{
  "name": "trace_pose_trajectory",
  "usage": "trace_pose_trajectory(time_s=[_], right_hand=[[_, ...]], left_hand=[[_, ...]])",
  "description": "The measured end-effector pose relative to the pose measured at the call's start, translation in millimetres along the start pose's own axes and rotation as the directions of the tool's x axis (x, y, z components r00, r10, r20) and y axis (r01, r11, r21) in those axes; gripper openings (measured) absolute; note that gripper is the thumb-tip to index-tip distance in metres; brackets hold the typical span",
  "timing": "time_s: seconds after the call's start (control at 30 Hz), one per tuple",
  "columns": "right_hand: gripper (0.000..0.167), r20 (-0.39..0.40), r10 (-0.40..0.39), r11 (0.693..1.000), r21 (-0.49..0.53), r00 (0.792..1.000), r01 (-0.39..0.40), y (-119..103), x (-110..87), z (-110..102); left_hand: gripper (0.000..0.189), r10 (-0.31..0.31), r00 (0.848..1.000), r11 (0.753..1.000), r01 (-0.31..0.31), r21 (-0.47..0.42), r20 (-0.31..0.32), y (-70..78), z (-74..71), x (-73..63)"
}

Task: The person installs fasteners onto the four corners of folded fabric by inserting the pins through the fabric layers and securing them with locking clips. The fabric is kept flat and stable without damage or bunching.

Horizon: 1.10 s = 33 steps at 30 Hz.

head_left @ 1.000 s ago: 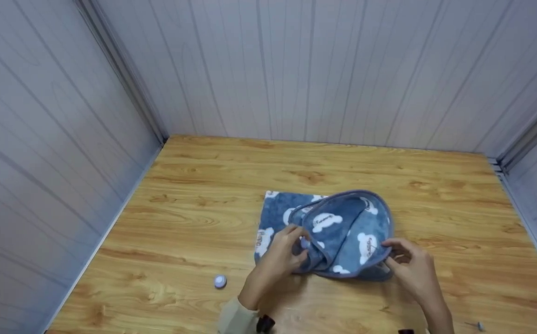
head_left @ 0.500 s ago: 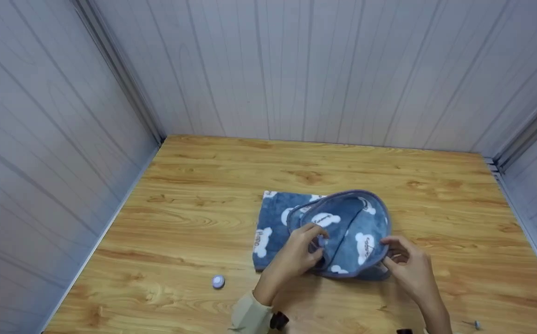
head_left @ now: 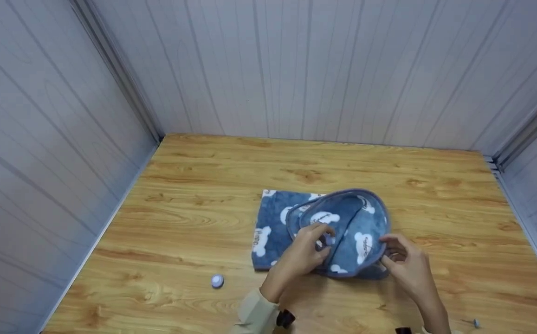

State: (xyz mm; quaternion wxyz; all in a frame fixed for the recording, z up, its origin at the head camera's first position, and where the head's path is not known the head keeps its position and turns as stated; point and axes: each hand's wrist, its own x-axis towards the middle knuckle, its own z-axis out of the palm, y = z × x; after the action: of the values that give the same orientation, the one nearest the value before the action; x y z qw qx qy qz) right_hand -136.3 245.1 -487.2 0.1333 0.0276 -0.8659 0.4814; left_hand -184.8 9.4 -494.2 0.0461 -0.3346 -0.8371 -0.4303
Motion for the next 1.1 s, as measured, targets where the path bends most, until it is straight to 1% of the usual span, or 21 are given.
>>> trace_pose_trajectory(time_s=[0.27, 0.37, 0.5, 0.63, 0.83, 0.93, 1.1], right_hand=[[0.033, 0.004, -0.026, 0.999, 0.041, 1.0, 0.025, -1, 1.2, 1], [0.034, 0.005, -0.035, 0.999, 0.036, 0.999, 0.035, 0, 2.0, 2], [0.033, 0.017, -0.025, 0.999, 0.035, 1.0, 0.025, -1, 2.2, 2], [0.032, 0.029, -0.02, 0.999, 0.047, 0.999, 0.019, -2, 3.0, 3], [0.032, 0.046, -0.013, 1.0, 0.014, 0.999, 0.013, -3, 4.5, 2], [0.032, 0.065, -0.001, 1.0, -0.002, 0.998, 0.001, -3, 4.4, 2], [0.032, 0.094, 0.02, 1.0, -0.018, 0.995, -0.019, -4, 2.9, 3]], left_hand=[[0.024, -0.004, 1.0, 0.999, 0.005, -0.04, 0.017, 5.0, 6.2, 5.9], [0.025, 0.01, 1.0, 0.999, -0.01, -0.043, 0.015, 6.9, 9.0, 8.7], [0.024, 0.043, 0.999, 0.999, -0.042, -0.028, 0.015, 7.9, 13.8, 13.0], [0.023, 0.053, 0.998, 0.999, -0.053, -0.011, 0.024, 9.4, 18.2, 17.0], [0.023, 0.056, 0.998, 0.998, -0.056, 0.006, 0.03, 14.4, 22.6, 21.5], [0.023, 0.068, 0.997, 0.998, -0.068, 0.016, 0.03, 16.3, 24.9, 22.8], [0.025, 0.082, 0.995, 0.996, -0.083, 0.018, 0.054, 18.3, 28.4, 22.5]])
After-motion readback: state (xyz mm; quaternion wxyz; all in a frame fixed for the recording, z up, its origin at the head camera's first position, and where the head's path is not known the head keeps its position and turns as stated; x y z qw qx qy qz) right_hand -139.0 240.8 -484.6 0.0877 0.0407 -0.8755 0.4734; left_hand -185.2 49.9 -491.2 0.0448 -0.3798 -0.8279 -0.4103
